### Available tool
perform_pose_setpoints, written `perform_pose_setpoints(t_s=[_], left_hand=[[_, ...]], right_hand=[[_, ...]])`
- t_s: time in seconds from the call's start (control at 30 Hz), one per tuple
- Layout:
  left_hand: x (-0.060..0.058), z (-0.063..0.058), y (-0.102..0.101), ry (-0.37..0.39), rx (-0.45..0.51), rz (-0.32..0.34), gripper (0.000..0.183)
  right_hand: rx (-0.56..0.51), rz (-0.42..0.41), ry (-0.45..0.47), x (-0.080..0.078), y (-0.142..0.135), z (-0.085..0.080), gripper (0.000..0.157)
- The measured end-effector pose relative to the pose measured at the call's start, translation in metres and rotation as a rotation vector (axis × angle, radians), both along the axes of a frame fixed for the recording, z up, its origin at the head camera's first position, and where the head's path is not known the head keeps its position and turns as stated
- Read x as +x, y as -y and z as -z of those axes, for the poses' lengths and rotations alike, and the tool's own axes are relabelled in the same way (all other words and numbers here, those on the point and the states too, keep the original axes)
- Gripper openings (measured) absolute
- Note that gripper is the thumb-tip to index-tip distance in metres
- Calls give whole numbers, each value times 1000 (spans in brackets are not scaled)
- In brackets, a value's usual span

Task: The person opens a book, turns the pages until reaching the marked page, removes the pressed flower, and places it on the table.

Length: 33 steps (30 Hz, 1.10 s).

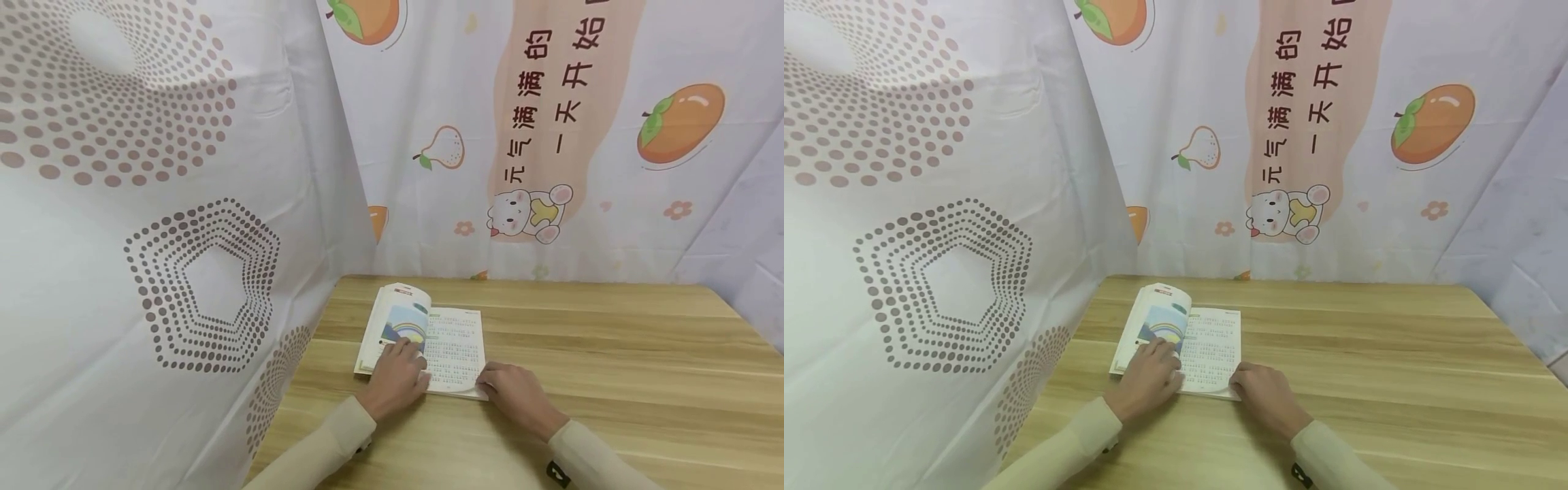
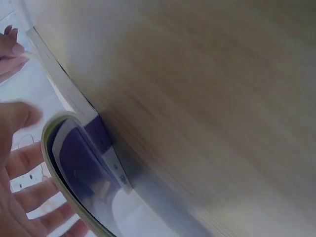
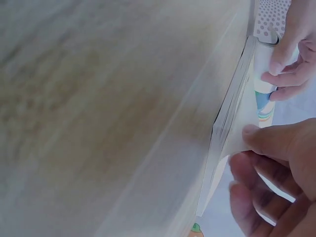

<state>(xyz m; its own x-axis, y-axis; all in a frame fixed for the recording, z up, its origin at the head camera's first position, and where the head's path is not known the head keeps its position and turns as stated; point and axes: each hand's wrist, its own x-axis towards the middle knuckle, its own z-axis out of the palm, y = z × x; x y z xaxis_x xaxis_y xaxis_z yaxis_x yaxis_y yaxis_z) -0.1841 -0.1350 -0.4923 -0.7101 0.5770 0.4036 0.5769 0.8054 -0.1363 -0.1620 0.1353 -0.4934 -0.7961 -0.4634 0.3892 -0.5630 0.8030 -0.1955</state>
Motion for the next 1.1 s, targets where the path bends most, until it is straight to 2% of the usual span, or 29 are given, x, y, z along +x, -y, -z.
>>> perform_pose_setpoints(t_s=[0.17,0.37,0.67,0.87,1.0,1.1], left_hand=[[4,2,-4,34,-56,-45,50],[5,2,-6,13,-86,-58,59],[5,5,-8,-32,-103,-58,59],[4,6,-9,-76,-83,-53,49],[3,6,-10,-98,-64,-57,35],[1,4,-12,-102,-56,-72,27]], right_hand=[[8,15,-33,0,1,-1,12],[-29,3,-91,-1,1,-3,18],[-86,-4,-142,-1,0,-2,22],[-171,7,-152,-1,-2,-1,23],[-196,47,-160,-2,-4,-2,39],[-174,69,-143,-2,-4,-1,49]])
